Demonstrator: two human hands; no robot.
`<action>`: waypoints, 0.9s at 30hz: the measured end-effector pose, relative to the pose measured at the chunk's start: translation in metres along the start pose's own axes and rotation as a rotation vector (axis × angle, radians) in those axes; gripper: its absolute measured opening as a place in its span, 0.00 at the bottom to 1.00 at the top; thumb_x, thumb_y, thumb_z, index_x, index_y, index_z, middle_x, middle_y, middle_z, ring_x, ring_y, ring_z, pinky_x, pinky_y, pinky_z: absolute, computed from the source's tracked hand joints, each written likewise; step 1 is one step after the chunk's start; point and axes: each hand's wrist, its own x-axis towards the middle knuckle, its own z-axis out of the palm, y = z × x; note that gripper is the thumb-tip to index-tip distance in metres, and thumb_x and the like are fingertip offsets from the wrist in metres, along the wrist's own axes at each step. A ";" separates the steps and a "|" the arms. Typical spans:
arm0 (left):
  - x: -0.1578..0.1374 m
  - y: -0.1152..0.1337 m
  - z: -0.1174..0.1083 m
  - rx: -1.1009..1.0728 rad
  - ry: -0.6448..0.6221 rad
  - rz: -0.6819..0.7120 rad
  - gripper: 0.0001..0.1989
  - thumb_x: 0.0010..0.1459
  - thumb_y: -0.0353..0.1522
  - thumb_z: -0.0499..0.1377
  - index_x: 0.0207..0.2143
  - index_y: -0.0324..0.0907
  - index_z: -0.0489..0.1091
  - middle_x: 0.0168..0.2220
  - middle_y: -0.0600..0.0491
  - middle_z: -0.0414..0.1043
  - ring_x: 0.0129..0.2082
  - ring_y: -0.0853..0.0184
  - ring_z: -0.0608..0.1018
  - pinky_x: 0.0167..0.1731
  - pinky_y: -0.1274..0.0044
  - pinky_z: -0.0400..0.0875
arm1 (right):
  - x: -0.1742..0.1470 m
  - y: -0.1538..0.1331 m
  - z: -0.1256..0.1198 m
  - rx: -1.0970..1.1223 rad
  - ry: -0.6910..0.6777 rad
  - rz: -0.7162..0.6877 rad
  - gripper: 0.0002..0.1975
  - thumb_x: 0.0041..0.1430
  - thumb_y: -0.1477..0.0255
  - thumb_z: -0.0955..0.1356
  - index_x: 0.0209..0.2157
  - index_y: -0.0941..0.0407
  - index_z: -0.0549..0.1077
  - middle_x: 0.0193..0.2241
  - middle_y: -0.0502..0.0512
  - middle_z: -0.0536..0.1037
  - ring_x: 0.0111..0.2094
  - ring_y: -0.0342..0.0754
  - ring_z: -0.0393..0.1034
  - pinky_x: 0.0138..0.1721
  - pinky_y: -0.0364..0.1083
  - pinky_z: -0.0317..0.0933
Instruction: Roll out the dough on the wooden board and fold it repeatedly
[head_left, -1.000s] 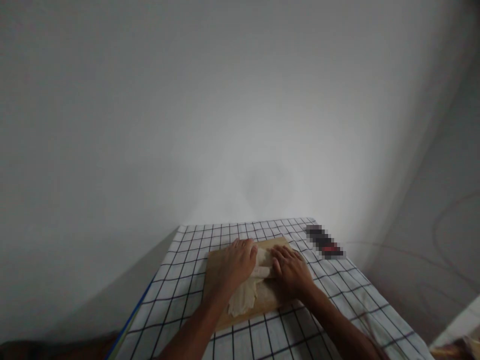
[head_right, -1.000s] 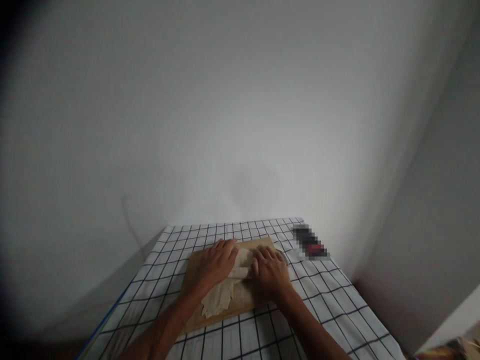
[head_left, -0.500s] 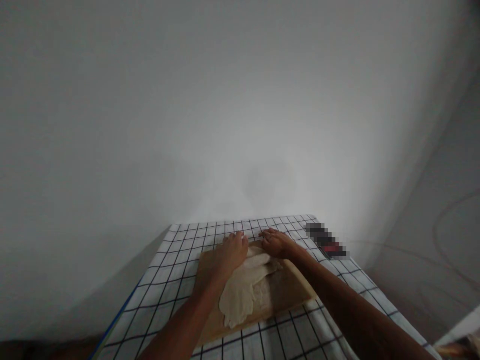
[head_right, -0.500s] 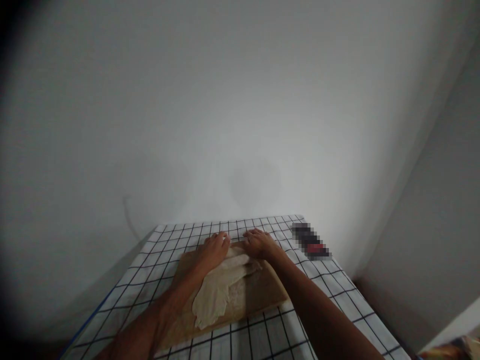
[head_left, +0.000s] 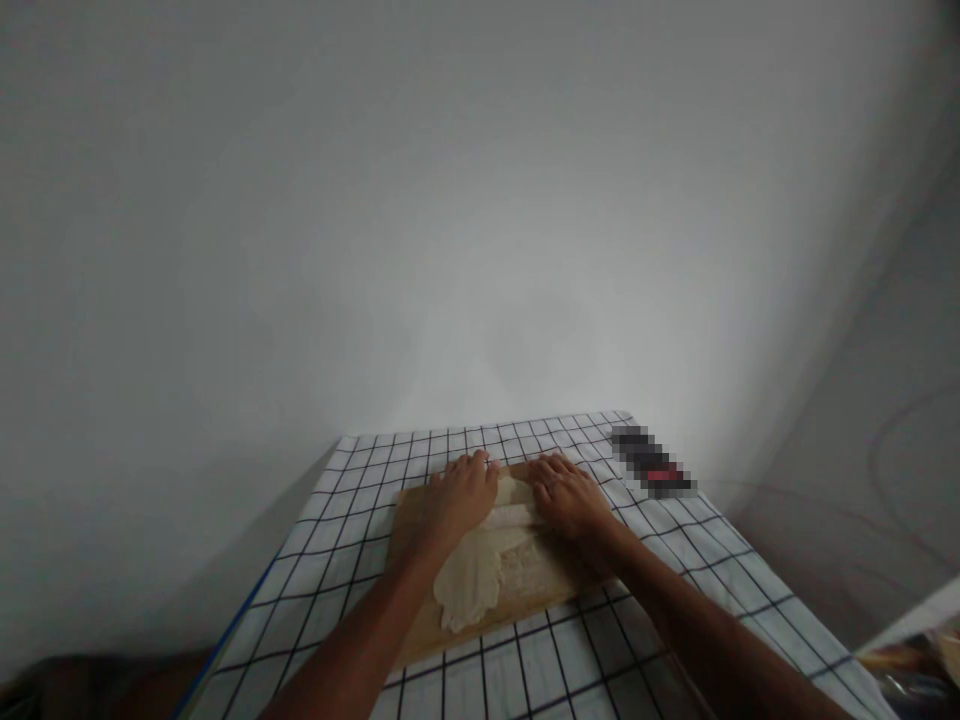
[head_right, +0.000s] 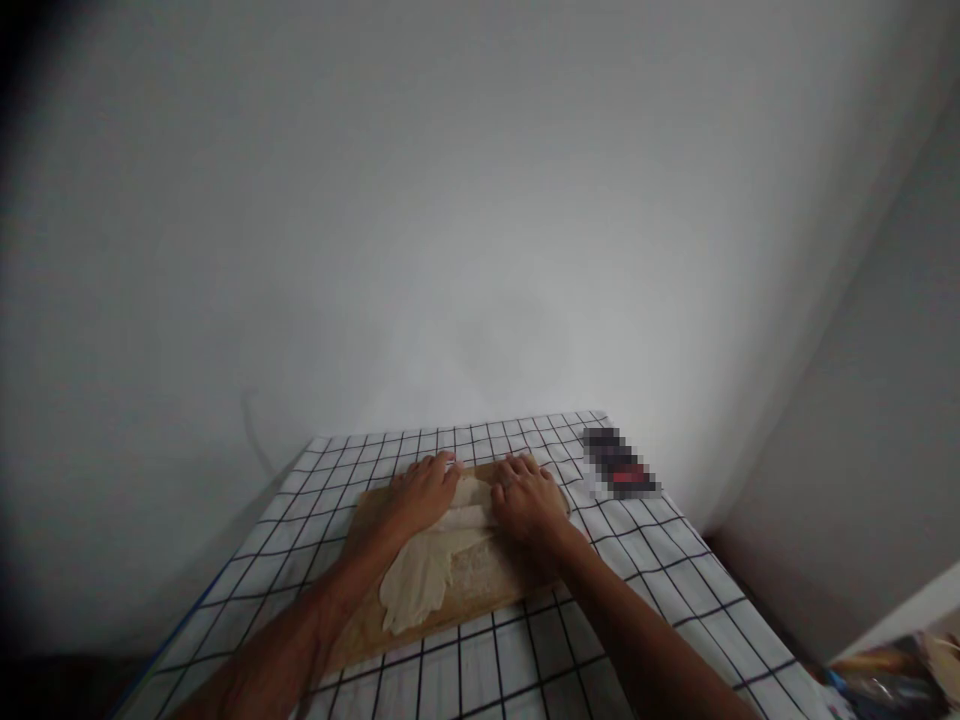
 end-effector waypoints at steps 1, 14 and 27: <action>-0.001 0.000 0.000 0.003 -0.001 0.001 0.19 0.71 0.42 0.44 0.55 0.45 0.67 0.52 0.45 0.75 0.52 0.53 0.75 0.50 0.61 0.68 | -0.003 -0.002 -0.002 0.009 0.010 0.000 0.21 0.71 0.67 0.57 0.60 0.54 0.68 0.60 0.58 0.71 0.63 0.52 0.59 0.60 0.53 0.56; -0.017 0.005 -0.006 -0.025 0.063 0.062 0.19 0.71 0.41 0.45 0.56 0.48 0.68 0.54 0.48 0.75 0.57 0.56 0.72 0.56 0.63 0.62 | -0.047 -0.027 -0.007 -0.053 0.086 0.024 0.21 0.72 0.67 0.55 0.60 0.55 0.68 0.61 0.60 0.71 0.64 0.56 0.58 0.63 0.56 0.51; 0.018 0.004 -0.006 -0.151 0.039 -0.065 0.21 0.71 0.44 0.43 0.51 0.46 0.70 0.52 0.46 0.77 0.52 0.57 0.77 0.48 0.67 0.67 | 0.017 0.002 -0.003 0.004 -0.047 0.065 0.19 0.72 0.65 0.56 0.53 0.54 0.73 0.53 0.59 0.76 0.55 0.51 0.68 0.54 0.49 0.60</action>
